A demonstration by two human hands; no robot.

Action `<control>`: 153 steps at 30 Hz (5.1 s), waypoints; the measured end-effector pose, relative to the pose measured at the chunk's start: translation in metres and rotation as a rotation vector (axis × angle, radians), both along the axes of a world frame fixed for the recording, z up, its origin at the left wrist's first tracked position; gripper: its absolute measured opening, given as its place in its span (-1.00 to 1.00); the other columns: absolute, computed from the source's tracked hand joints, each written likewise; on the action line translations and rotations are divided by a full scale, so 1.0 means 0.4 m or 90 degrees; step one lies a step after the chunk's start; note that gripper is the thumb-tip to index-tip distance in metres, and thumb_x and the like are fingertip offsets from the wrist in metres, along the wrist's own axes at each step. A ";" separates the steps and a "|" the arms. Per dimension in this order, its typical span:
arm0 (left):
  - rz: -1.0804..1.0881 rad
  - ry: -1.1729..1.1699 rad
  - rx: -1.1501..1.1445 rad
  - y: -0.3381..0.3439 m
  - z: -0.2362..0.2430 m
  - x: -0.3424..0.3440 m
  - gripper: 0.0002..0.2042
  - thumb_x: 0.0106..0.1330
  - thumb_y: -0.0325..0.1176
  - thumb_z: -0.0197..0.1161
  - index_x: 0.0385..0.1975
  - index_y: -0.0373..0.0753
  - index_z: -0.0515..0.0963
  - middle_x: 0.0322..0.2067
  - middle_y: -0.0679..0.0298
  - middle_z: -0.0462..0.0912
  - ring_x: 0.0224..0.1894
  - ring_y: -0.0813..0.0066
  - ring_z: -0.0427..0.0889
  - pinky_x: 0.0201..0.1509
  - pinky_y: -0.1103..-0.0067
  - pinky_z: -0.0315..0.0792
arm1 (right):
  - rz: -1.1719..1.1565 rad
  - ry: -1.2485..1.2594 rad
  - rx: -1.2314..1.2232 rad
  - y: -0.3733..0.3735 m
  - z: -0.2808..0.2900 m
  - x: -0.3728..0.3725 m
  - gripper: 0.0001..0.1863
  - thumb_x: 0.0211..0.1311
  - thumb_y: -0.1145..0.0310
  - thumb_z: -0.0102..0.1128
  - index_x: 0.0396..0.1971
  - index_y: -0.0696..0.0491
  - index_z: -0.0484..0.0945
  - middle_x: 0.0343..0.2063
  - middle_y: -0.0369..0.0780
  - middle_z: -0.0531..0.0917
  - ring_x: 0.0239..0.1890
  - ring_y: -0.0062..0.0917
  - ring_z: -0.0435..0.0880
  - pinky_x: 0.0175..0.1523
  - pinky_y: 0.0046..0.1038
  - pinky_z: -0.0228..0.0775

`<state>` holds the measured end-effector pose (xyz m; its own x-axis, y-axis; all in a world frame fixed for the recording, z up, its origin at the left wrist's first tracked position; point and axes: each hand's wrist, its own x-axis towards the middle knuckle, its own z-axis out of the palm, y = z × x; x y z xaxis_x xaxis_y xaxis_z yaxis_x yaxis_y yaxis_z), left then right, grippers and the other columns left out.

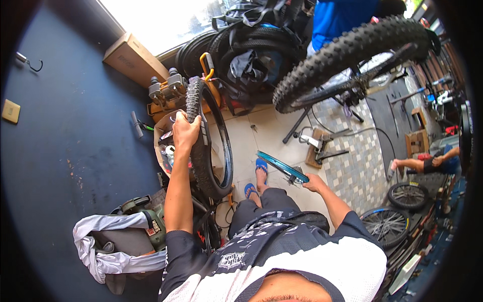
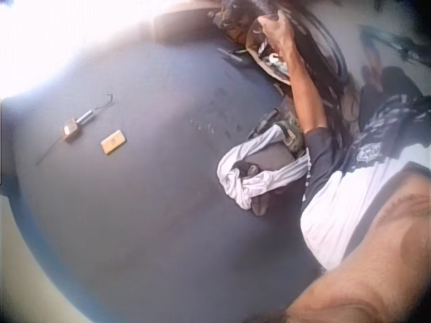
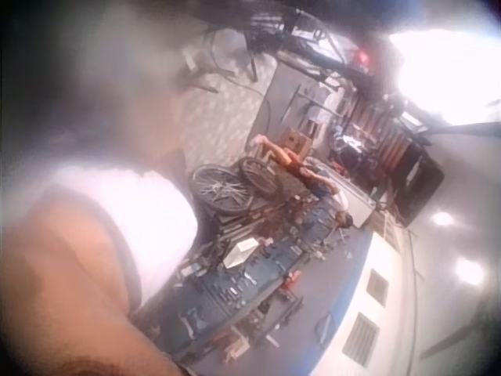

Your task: The person removes a bicycle tire from a wheel, applies lubricant to the rim, and installs a new tire onto the wheel using tire levers. The person then inflates the tire and secures it onto the rim.

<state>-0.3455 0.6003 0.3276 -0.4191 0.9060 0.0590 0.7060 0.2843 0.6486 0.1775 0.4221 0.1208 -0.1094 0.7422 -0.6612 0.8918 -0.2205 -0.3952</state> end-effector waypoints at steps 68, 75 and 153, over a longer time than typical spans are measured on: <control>-0.723 -0.111 -0.033 -0.685 0.047 1.097 -0.66 0.23 -0.29 0.50 -0.36 -0.33 0.42 -0.54 0.25 0.46 -0.48 0.47 0.34 -0.37 0.44 0.31 | -0.869 -0.047 0.095 -1.388 -0.007 0.294 -0.45 0.11 0.08 0.36 -0.03 0.21 0.62 -0.25 0.14 0.73 -0.11 0.06 0.72 0.00 -0.10 0.51; -0.832 -0.080 -0.010 -0.737 0.034 1.216 -0.65 0.23 -0.26 0.49 -0.35 -0.32 0.42 -0.53 0.24 0.46 -0.48 0.44 0.36 -0.35 0.44 0.34 | -0.930 -0.064 0.194 -1.452 0.028 0.278 -0.49 0.26 0.01 0.38 -0.06 0.17 0.63 -0.22 0.07 0.76 -0.09 0.04 0.74 -0.03 -0.09 0.51; -0.751 -0.064 0.212 -1.018 -0.813 1.706 -0.53 0.20 -0.09 0.46 -0.18 -0.39 0.48 -0.21 -0.13 0.65 -0.10 -0.12 0.66 0.04 0.19 0.47 | -0.827 0.107 0.487 -1.583 -0.577 -0.053 -0.34 0.19 -0.15 0.37 -0.16 0.26 0.61 -0.42 0.11 0.72 -0.27 0.07 0.74 -0.10 -0.07 0.55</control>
<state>0.3369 0.1929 0.0024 0.6302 0.6799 0.3750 0.3609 -0.6841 0.6338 0.1565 -0.2110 -0.1099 0.8388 0.5285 -0.1305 0.1797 -0.4951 -0.8501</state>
